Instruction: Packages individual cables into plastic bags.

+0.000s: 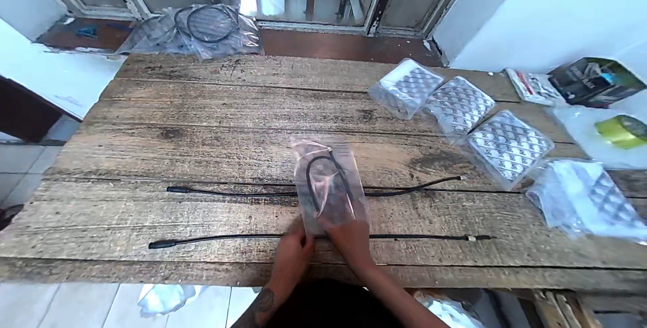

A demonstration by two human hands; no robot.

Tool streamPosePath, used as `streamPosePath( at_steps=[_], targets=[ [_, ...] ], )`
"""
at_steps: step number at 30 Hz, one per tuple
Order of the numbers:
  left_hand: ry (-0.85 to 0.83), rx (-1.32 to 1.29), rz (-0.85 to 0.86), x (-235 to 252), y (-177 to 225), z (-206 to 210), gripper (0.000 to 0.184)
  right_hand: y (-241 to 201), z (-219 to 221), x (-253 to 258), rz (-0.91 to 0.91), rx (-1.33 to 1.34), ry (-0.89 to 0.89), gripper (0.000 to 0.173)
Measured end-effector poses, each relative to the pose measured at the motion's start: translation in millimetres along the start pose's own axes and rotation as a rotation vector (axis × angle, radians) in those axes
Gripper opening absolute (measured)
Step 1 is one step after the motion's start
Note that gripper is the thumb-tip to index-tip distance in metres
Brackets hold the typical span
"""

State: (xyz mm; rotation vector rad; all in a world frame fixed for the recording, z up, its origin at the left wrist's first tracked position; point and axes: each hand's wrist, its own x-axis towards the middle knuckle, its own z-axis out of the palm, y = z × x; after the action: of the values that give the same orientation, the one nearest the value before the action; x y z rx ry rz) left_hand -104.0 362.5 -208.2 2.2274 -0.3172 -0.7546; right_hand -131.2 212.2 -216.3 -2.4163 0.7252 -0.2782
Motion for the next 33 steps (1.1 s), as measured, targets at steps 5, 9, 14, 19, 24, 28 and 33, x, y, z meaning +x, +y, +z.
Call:
streamPosePath(
  at_steps=[5,9,14,19,24,28,33],
  targets=[
    [-0.216,-0.025,0.021,-8.2,-15.7,6.8,0.036,8.2,8.2,6.7,-0.099,-0.144,-0.246,0.102],
    [-0.135,-0.043,-0.038,-10.4,-34.6,5.9,0.034,60.7,-3.9,-24.1,-0.570,-0.045,-0.283,0.048],
    [-0.271,0.052,-0.037,-17.2,-28.4,6.8,0.038,71.4,-0.6,-27.4,-0.798,-0.283,-0.146,0.042],
    [-0.303,-0.082,0.012,-20.9,-40.8,1.2,0.039,58.9,7.4,-31.8,-0.703,-0.231,-0.135,0.033],
    [-0.268,-0.700,-0.192,-8.7,-46.1,-4.1,0.036,83.8,-48.1,-47.3,-0.714,-0.104,0.209,0.040],
    [0.007,-0.841,-0.285,4.3,-32.9,11.8,0.020,90.0,-76.1,11.8,0.098,0.030,-0.107,0.048],
    [-0.001,-0.612,-0.204,6.9,-42.0,-17.4,0.045,68.7,-41.1,33.8,0.275,0.506,-0.652,0.051]
  ],
)
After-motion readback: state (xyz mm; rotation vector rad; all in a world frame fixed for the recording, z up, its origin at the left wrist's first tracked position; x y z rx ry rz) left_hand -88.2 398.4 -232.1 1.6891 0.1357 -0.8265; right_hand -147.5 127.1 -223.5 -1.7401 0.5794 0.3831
